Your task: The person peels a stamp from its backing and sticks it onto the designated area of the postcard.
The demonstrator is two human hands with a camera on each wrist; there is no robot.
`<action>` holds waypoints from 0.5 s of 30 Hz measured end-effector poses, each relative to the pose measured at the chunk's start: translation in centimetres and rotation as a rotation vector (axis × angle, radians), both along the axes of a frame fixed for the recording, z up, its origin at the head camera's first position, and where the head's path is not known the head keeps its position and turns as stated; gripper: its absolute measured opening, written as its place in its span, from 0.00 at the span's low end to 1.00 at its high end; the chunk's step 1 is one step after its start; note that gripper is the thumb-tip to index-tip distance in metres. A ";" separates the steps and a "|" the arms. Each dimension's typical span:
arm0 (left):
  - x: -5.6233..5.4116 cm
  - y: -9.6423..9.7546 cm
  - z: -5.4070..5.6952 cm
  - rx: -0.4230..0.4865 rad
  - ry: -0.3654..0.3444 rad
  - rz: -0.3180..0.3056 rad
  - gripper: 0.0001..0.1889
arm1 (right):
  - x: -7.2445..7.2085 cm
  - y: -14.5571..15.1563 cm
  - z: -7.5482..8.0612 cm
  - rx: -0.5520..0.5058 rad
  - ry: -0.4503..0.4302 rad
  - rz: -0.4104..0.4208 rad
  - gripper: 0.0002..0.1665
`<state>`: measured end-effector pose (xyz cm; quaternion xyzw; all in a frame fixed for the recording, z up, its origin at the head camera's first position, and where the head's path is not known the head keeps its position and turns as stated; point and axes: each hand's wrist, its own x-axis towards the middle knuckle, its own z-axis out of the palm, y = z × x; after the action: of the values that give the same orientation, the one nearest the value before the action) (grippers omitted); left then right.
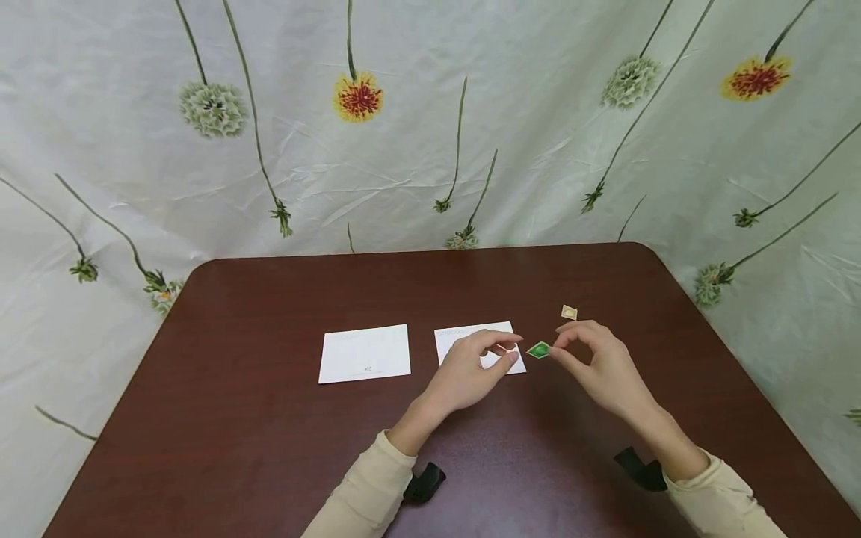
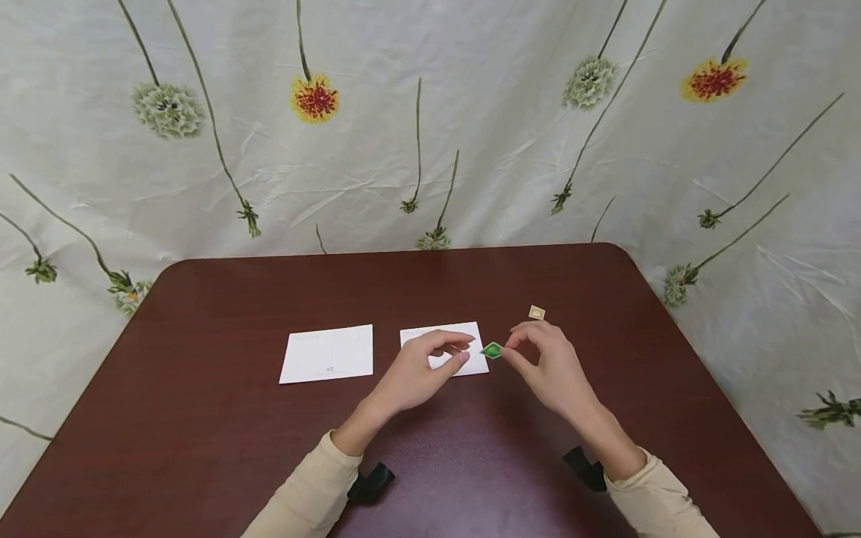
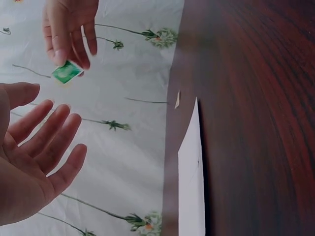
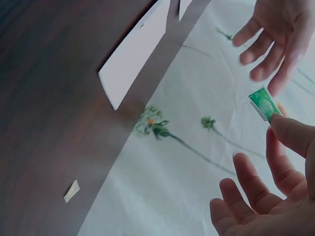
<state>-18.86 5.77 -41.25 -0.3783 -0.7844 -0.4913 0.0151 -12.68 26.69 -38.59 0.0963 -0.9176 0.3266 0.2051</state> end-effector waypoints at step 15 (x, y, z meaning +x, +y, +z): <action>0.1 0.1 -0.2 0.104 -0.115 -0.034 0.07 | -0.7 -2.9 -0.2 -0.006 0.122 0.071 0.13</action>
<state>-18.74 5.85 -41.47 -0.3617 -0.7508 -0.5523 -0.0186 -13.40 23.75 -38.77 0.1481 -0.8984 0.3300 0.2491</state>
